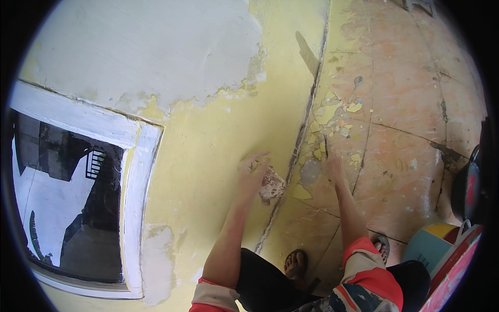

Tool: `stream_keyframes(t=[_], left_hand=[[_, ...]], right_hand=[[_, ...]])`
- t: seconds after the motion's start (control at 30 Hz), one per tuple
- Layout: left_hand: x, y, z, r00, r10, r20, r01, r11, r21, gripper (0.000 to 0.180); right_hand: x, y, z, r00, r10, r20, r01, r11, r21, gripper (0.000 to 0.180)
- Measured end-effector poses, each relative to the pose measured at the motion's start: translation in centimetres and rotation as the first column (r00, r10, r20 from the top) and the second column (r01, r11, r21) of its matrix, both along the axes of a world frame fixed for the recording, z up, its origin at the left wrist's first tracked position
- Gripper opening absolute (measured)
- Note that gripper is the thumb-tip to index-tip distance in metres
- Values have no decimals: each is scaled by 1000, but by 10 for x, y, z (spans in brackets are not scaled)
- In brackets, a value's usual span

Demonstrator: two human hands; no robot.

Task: The person applies plaster to a yellow wall using a metal trowel and a red plastic spreader. They smooth the plaster around a window frame and along the wall-floor junction, occasionally dipping the spreader into a bucket of water.

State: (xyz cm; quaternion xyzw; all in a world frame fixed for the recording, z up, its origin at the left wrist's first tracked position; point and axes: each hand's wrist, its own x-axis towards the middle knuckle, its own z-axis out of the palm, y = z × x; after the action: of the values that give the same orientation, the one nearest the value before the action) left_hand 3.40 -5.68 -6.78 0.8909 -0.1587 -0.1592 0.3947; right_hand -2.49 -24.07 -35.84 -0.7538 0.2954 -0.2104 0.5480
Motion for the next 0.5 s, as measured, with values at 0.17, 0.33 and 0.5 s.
stream_keyframes(t=[0.17, 0.33, 0.5], left_hand=[[-3, 16, 20, 903, 18, 428, 25, 995, -94, 20], [-30, 23, 66, 780, 171, 602, -19, 968, -250, 18], [-53, 41, 95, 686, 283, 670, 26, 911, -412, 16]], right_hand=[[18, 48, 153, 939, -13, 344, -69, 972, 224, 56], [51, 90, 232, 832, -75, 549, -147, 925, 350, 57], [75, 108, 267, 821, -125, 557, -72, 945, 319, 52]])
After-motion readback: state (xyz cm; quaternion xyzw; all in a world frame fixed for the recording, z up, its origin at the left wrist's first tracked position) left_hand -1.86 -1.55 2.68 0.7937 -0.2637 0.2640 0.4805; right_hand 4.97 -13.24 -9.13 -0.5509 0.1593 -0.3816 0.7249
